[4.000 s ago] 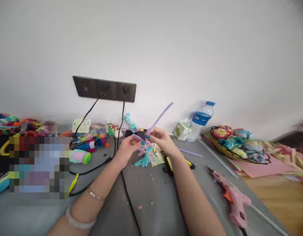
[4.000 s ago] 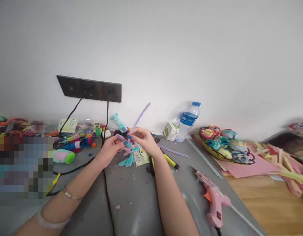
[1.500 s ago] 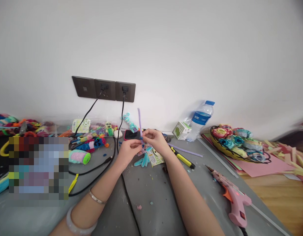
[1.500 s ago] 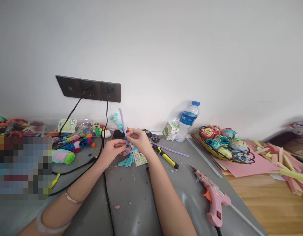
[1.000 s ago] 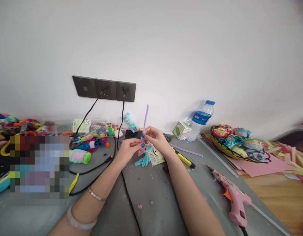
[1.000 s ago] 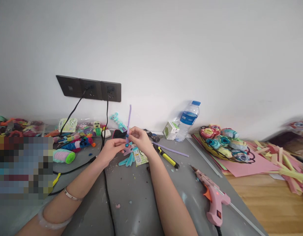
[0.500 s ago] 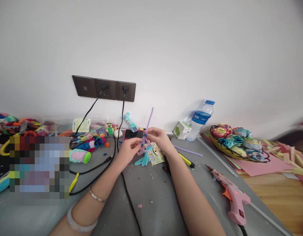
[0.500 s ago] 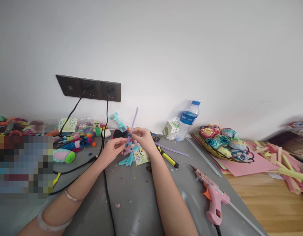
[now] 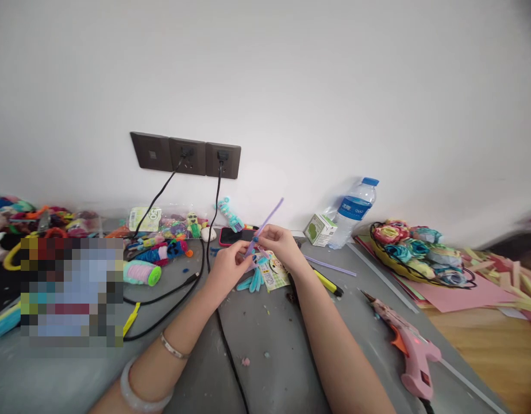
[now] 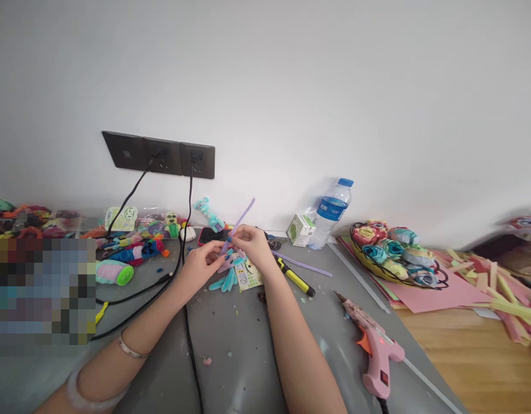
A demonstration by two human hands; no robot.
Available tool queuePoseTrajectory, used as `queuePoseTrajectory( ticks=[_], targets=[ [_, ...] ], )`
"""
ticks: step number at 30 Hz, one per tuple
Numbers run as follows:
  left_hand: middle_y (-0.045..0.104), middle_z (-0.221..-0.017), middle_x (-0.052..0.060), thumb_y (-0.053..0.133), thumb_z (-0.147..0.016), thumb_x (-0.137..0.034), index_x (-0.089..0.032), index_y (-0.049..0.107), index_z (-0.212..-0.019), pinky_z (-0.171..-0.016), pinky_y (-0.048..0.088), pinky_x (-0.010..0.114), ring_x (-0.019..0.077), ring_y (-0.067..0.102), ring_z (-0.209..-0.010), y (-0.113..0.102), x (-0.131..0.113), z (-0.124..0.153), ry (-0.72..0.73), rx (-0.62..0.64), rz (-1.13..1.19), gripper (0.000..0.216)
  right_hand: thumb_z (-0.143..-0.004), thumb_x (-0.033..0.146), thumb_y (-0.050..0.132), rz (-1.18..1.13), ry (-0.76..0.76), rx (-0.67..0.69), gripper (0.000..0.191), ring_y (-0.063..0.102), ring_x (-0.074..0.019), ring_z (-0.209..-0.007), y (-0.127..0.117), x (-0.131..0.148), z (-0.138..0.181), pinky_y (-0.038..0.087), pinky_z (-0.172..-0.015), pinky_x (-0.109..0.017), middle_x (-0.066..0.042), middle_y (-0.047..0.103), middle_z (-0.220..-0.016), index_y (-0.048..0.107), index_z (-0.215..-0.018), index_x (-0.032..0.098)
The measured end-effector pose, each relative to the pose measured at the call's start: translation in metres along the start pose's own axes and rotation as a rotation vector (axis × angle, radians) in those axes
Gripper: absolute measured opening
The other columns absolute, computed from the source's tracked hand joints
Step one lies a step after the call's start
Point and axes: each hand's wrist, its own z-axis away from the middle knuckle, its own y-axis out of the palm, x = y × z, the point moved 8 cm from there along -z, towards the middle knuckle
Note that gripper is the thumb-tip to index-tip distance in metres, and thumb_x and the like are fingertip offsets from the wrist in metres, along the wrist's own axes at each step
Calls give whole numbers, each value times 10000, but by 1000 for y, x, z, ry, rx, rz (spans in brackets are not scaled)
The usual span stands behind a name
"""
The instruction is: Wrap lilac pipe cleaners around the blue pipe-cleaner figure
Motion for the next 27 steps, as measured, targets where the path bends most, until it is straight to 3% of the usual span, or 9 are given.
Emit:
queuePoseTrajectory(
  ticks=[5,13,22,27],
  targets=[
    [721,-803,31,542,-855,-283,-196,638,-895,-661,500,263,179,689,-692,-6,-1,1,10,-62,13,135,-620,269,768,-14,23,46,200,607,-115,-573,9,-1,1,446,-554,-228,18,651,-627,622,-711,167],
    [689,-747,-1,531,-848,-242,-198,638,-801,-645,466,231,166,675,-705,-14,-3,-1,20,-91,0,125,-691,397,747,34,99,64,271,634,-133,-630,10,-2,4,445,-599,-242,-14,678,-656,643,-759,157],
    [709,-770,7,537,-851,-264,-203,663,-821,-617,473,238,172,685,-689,-15,2,-1,3,-106,-4,143,-738,349,665,166,106,119,210,537,-98,-550,7,-7,4,392,-548,-235,-4,626,-621,630,-723,143],
    [734,-836,14,534,-849,-239,-215,672,-980,-662,493,257,176,697,-720,-13,2,-2,17,-90,-10,192,-725,280,630,189,36,108,131,524,-99,-564,11,2,4,401,-563,-237,29,580,-601,580,-702,161]
  ],
)
